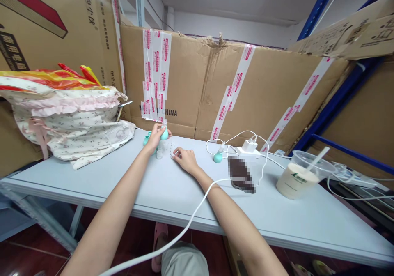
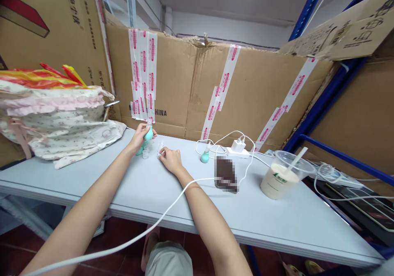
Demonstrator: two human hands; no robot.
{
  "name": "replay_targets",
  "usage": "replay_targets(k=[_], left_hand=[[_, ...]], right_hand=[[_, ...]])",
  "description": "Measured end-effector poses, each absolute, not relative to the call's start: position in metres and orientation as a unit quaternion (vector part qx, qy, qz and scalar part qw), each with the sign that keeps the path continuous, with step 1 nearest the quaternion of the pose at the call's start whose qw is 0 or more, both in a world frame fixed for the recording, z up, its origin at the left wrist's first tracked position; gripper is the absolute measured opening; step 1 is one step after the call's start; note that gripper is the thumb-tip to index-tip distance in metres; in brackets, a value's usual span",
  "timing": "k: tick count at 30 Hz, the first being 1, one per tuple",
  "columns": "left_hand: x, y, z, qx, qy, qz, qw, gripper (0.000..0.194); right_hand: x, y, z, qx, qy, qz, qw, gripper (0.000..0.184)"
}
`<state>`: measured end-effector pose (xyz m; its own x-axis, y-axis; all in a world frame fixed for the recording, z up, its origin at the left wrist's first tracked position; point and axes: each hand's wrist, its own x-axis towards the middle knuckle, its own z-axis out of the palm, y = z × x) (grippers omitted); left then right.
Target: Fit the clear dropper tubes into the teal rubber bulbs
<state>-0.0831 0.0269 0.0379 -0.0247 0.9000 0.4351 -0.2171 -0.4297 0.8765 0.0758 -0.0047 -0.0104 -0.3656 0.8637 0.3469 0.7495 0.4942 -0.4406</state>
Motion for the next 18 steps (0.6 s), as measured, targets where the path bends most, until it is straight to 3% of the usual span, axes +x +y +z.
replay_targets(k=[13,18], left_hand=[[-0.075,0.022,0.038,0.585,0.314,0.594,0.455,0.03],[-0.069,0.018,0.037,0.608,0.306,0.559,0.474,0.029]], right_hand=[[0.08,-0.003,-0.01,-0.489,-0.822,0.099,0.273,0.015],[0.094,-0.01,0.015,-0.483,-0.783,-0.019,0.392,0.017]])
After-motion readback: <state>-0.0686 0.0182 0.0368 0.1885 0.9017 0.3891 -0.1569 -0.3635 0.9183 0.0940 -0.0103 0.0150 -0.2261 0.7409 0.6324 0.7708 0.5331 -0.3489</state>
